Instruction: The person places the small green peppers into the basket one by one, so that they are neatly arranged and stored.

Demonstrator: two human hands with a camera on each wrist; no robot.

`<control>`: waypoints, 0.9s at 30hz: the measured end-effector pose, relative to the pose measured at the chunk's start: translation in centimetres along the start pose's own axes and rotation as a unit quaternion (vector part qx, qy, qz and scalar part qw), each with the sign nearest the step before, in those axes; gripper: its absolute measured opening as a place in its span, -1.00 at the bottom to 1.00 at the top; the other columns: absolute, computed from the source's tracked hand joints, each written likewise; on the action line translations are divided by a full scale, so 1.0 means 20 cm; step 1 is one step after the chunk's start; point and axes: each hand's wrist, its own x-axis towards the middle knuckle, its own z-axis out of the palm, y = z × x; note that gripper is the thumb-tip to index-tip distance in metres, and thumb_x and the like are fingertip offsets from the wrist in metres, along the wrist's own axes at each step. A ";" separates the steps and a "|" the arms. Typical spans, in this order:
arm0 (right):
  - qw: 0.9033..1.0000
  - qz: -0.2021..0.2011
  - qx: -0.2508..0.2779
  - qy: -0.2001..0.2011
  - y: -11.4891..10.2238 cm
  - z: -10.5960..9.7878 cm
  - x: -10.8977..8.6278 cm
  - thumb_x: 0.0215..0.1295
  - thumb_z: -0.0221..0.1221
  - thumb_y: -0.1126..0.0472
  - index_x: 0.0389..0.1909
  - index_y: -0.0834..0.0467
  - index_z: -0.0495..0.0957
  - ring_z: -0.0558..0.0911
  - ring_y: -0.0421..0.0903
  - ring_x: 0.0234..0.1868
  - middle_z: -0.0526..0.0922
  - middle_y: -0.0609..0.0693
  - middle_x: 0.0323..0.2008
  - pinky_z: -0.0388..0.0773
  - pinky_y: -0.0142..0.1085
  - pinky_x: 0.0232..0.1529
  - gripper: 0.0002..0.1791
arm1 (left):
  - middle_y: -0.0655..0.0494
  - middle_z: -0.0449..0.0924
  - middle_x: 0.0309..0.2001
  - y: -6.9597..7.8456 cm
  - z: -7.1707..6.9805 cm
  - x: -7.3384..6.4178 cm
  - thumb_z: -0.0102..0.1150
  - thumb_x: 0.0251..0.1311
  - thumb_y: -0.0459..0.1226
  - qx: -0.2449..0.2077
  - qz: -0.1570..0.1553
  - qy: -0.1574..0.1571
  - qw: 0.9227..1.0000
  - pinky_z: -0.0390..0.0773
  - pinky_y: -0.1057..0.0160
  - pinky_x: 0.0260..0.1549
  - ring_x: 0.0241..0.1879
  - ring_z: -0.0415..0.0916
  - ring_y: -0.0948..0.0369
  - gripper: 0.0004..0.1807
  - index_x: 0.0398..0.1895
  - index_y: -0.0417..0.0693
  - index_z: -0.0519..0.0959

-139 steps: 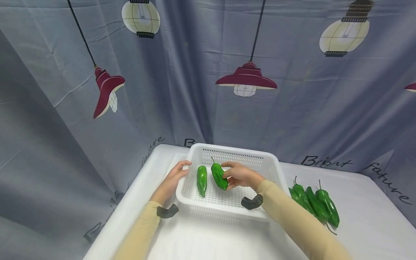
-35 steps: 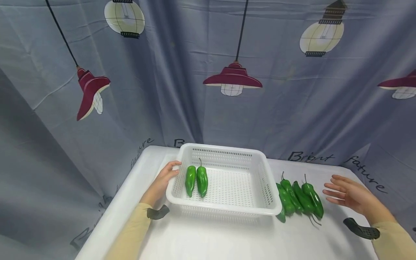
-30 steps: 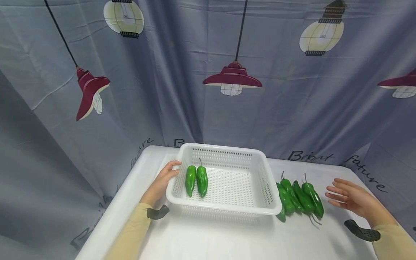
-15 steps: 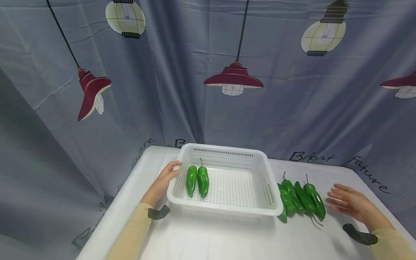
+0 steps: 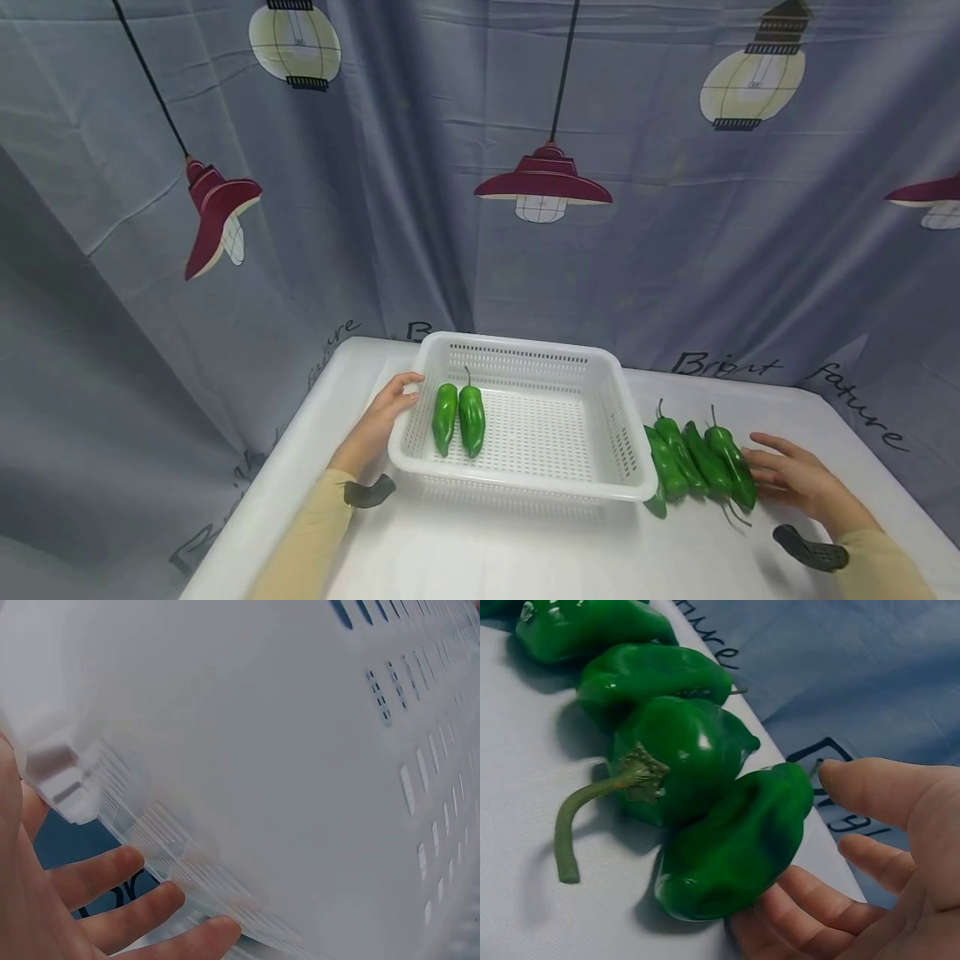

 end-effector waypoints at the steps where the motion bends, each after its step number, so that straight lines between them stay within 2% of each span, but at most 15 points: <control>1: 1.000 -0.001 -0.005 0.002 0.00 0.00 0.00 0.52 0.11 0.02 0.56 0.42 -0.36 0.62 -0.34 -0.24 0.63 -0.09 -0.12 0.75 -0.25 -0.11 0.01 | -0.22 0.26 0.47 0.00 0.00 0.00 -0.18 0.57 -0.16 -0.001 0.001 -0.001 1.000 0.70 0.11 0.06 0.20 0.55 -0.09 -0.56 0.43 -0.01 0.24; 3: 1.000 -0.002 -0.020 0.009 0.01 0.02 0.01 0.52 0.11 0.00 0.56 0.43 -0.33 0.61 -0.32 -0.22 0.62 0.14 -0.04 0.74 -0.25 -0.12 0.01 | -0.23 0.28 0.45 0.00 0.00 0.00 -0.18 0.57 -0.17 -0.005 0.002 -0.003 1.000 0.70 0.11 0.05 0.19 0.56 -0.10 -0.56 0.43 -0.01 0.23; 5: 0.999 -0.002 -0.041 0.016 0.01 0.03 0.01 0.51 0.11 -0.03 0.56 0.43 -0.30 0.62 -0.25 -0.18 0.51 0.41 0.08 0.73 -0.21 -0.08 0.00 | -0.24 0.28 0.45 0.00 0.00 0.00 -0.18 0.57 -0.17 -0.006 0.003 -0.004 1.000 0.71 0.10 0.04 0.19 0.56 -0.11 -0.56 0.43 -0.01 0.23; 8: 0.997 -0.002 -0.073 0.025 0.01 0.05 0.02 0.49 0.10 -0.08 0.55 0.43 -0.26 0.64 0.12 -0.02 0.18 0.63 0.32 0.70 -0.04 0.05 0.01 | -0.25 0.29 0.45 0.00 0.00 0.00 -0.19 0.57 -0.17 -0.006 0.004 -0.004 1.000 0.71 0.09 0.04 0.20 0.55 -0.13 -0.56 0.43 -0.01 0.23; 10: 0.996 0.001 -0.085 0.029 0.01 0.06 0.02 0.47 0.11 -0.11 0.55 0.42 -0.24 0.53 0.39 0.15 0.08 0.66 0.37 0.65 0.08 0.12 0.02 | -0.24 0.28 0.46 0.00 0.00 0.00 -0.19 0.57 -0.17 -0.004 0.005 -0.003 1.000 0.71 0.08 0.05 0.21 0.55 -0.14 -0.56 0.43 -0.03 0.23; 12: 0.996 0.005 -0.087 0.029 0.01 0.08 0.02 0.44 0.13 -0.13 0.56 0.41 -0.25 0.36 0.51 0.29 0.03 0.66 0.39 0.61 0.15 0.16 0.06 | -0.24 0.27 0.46 0.00 0.00 0.00 -0.19 0.58 -0.17 -0.003 0.005 -0.003 1.000 0.71 0.08 0.06 0.22 0.54 -0.15 -0.55 0.43 -0.03 0.23; 14: 0.996 0.008 -0.089 0.031 0.01 0.08 0.02 0.42 0.15 -0.14 0.56 0.40 -0.24 0.29 0.53 0.32 0.01 0.65 0.39 0.61 0.13 0.14 0.07 | -0.24 0.27 0.46 -0.01 0.01 -0.01 -0.19 0.58 -0.18 -0.005 0.005 -0.003 1.000 0.70 0.07 0.07 0.23 0.53 -0.16 -0.56 0.43 -0.04 0.23; 20: 0.993 -0.002 -0.114 0.036 0.01 0.10 0.04 0.37 0.24 -0.11 0.56 0.40 -0.19 0.35 0.49 0.27 0.00 0.65 0.42 0.68 -0.06 -0.05 0.09 | -0.23 0.25 0.48 0.00 0.01 -0.01 -0.20 0.58 -0.17 -0.003 0.004 -0.001 1.000 0.70 0.07 0.09 0.26 0.52 -0.17 -0.56 0.43 -0.03 0.23; 27: 0.987 -0.014 -0.149 0.052 -0.01 0.12 0.05 0.33 0.31 -0.01 0.54 0.42 -0.11 0.37 0.54 0.29 0.03 0.68 0.39 0.71 -0.01 -0.08 0.05 | -0.21 0.23 0.49 0.01 0.01 -0.01 -0.19 0.57 -0.16 -0.003 0.005 0.000 1.000 0.68 0.07 0.11 0.29 0.48 -0.17 -0.55 0.44 -0.01 0.23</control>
